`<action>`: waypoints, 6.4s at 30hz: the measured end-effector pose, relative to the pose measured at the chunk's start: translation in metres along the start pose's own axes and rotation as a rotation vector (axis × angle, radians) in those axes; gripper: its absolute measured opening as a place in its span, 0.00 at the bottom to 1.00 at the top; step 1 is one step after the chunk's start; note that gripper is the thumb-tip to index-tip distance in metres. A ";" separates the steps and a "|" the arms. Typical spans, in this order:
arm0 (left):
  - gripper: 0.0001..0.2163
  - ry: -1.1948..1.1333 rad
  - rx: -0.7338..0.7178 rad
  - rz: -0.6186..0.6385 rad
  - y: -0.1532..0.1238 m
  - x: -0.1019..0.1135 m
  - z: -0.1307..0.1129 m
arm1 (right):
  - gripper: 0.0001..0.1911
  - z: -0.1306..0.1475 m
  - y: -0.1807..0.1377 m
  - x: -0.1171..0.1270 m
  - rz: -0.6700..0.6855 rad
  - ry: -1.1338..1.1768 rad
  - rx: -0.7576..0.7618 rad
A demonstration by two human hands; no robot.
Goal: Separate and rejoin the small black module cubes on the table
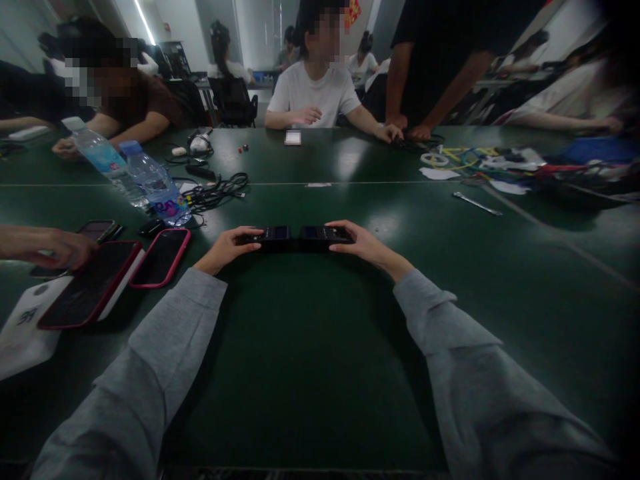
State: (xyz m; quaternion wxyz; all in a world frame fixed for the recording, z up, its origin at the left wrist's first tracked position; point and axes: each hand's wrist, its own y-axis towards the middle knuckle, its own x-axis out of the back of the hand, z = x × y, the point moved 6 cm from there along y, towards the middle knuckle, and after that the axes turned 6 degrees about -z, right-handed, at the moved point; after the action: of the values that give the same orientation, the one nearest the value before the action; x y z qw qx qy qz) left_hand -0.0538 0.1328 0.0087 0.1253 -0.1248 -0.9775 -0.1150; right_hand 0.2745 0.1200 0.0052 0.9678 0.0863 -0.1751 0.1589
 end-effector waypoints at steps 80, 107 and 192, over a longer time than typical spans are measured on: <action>0.21 0.077 -0.041 0.035 -0.001 -0.006 0.000 | 0.30 0.003 -0.001 -0.001 -0.015 -0.017 -0.011; 0.25 0.915 -0.421 -0.153 -0.021 -0.048 -0.036 | 0.30 0.026 -0.013 -0.017 -0.560 -0.778 0.156; 0.21 0.931 -0.502 -0.239 -0.009 -0.086 -0.051 | 0.33 0.038 -0.005 -0.061 -0.271 -0.671 0.281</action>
State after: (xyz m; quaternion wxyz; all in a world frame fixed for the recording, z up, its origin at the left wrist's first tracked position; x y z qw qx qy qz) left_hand 0.0354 0.0931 0.0316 0.4976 0.0253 -0.7685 -0.4015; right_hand 0.2107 0.0898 0.0172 0.8476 0.2878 -0.4456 0.0149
